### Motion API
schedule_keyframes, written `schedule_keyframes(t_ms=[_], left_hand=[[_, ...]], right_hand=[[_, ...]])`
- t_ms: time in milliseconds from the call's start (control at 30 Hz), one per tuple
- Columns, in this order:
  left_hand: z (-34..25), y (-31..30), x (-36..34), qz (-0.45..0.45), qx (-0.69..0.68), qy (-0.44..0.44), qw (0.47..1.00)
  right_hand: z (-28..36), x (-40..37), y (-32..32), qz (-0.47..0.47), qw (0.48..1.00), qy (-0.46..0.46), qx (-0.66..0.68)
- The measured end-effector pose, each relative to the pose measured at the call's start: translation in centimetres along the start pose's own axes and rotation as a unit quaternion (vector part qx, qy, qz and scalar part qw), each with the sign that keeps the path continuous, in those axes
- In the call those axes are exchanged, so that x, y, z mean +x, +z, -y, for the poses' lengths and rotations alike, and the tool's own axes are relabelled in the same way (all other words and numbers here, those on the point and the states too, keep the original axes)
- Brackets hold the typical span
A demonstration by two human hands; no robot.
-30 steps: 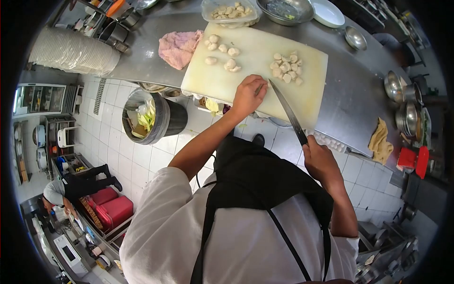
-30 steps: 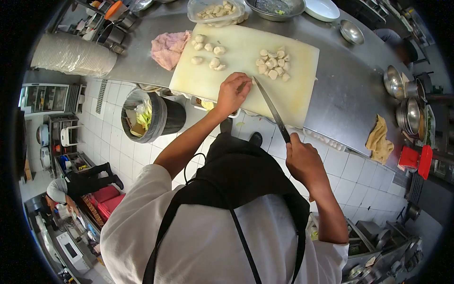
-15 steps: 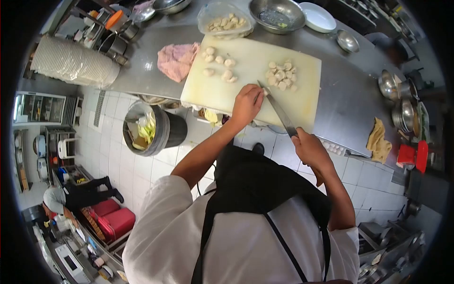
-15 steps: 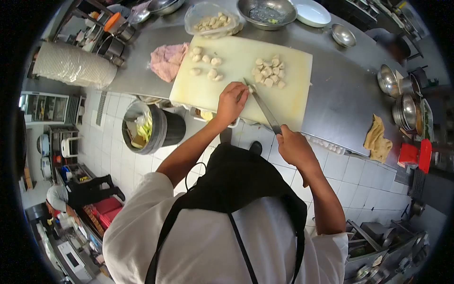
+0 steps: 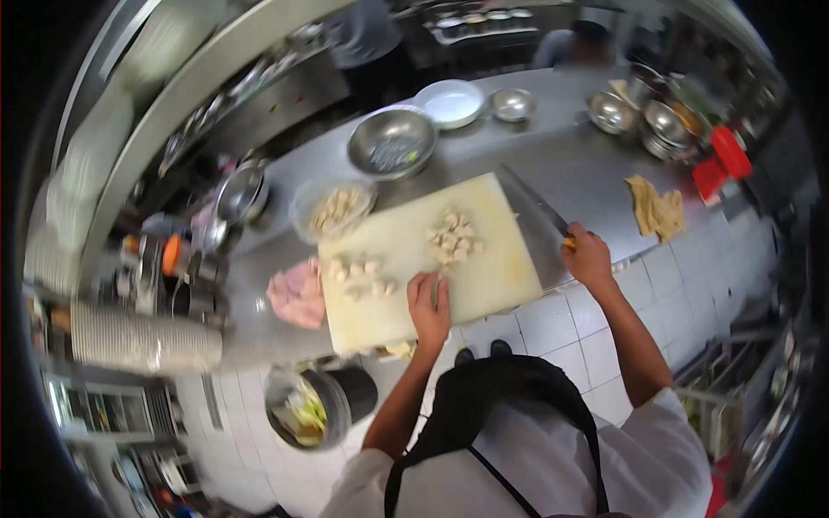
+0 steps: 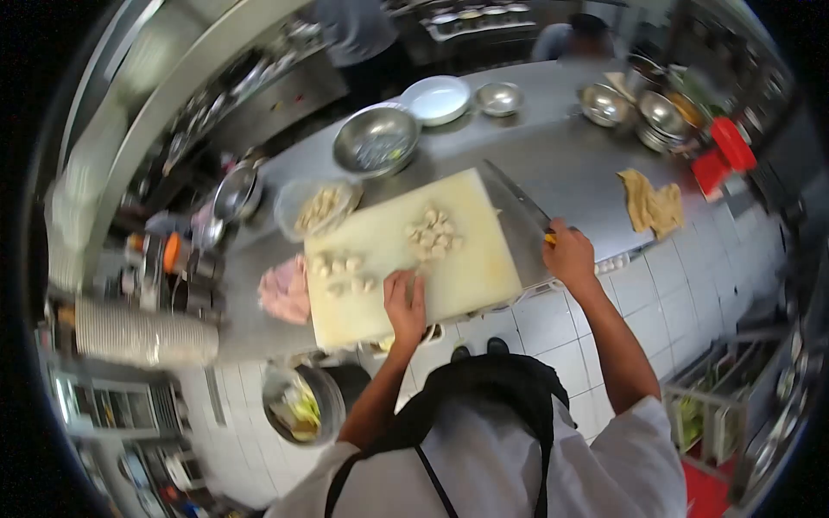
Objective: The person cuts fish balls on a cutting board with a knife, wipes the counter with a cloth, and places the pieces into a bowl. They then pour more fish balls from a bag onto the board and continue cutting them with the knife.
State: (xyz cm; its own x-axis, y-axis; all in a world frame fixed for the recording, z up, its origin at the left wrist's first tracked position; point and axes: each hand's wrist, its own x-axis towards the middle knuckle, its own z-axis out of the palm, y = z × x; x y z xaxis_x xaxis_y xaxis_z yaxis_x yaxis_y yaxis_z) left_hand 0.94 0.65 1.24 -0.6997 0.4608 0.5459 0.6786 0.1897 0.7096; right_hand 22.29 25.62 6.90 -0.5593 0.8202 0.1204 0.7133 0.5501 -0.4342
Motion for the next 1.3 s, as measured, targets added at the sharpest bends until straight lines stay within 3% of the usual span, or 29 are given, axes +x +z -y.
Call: schedule_keyframes(t_ms=[267,367,433,467,500,567,633,700,800,867,900,967,1033,1133,1233,1300], left_hand=[[-0.7,0.0,0.1,0.043,-0.005,-0.009,0.999],[-0.3,0.3,-0.1,0.034,0.038,0.002,0.999],[0.0,0.7,-0.3,0.026,0.039,-0.017,0.999],[0.0,0.8,-0.4,0.021,0.041,-0.029,0.999],[-0.3,0.9,-0.4,0.011,0.048,-0.022,0.999],[-0.4,1.1,-0.4,-0.007,0.067,-0.03,0.997],[-1.7,1.4,0.0,-0.04,0.087,-0.044,0.994],[-4.4,2.9,3.0,-0.045,0.101,-0.013,0.994],[-10.0,7.7,9.3,-0.013,0.038,0.018,0.999],[-11.0,12.2,13.6,0.036,0.005,-0.021,0.999],[-8.1,15.5,15.3,0.041,-0.067,-0.086,0.993],[-7.9,20.5,20.0,0.096,-0.151,-0.184,0.966],[-6.9,25.7,24.0,0.103,-0.234,-0.302,0.918],[-4.9,32.0,27.4,0.105,-0.283,-0.38,0.874],[-4.0,36.3,28.9,0.088,-0.297,-0.423,0.852],[-2.3,38.1,29.5,0.079,-0.297,-0.452,0.837]], right_hand=[[-3.8,6.1,2.0,-0.011,0.999,-0.02,-0.027],[-4.2,11.8,2.1,-0.078,0.997,-0.022,0.01],[-5.9,18.0,2.1,-0.065,0.986,0.036,0.148],[-7.1,21.6,2.7,-0.097,0.969,0.111,0.198],[-8.7,25.4,3.3,-0.126,0.944,0.183,0.244],[-12.6,31.8,5.0,-0.253,0.763,0.368,0.468],[-13.4,33.1,1.1,-0.293,0.615,0.498,0.537],[-15.6,35.1,-0.2,-0.292,0.551,0.521,0.583],[-21.5,36.3,3.1,-0.244,0.622,0.415,0.618],[-22.2,35.0,4.1,-0.232,0.662,0.343,0.624],[-21.5,33.7,3.4,-0.232,0.649,0.337,0.641],[-18.7,30.5,-0.8,-0.23,0.623,0.326,0.673],[-19.0,29.2,-4.0,-0.24,0.627,0.302,0.677],[-21.3,27.5,-9.0,-0.275,0.614,0.234,0.702],[-24.1,26.0,-12.1,-0.253,0.557,0.196,0.766],[-24.4,23.2,-13.7,-0.229,0.622,0.227,0.713]])
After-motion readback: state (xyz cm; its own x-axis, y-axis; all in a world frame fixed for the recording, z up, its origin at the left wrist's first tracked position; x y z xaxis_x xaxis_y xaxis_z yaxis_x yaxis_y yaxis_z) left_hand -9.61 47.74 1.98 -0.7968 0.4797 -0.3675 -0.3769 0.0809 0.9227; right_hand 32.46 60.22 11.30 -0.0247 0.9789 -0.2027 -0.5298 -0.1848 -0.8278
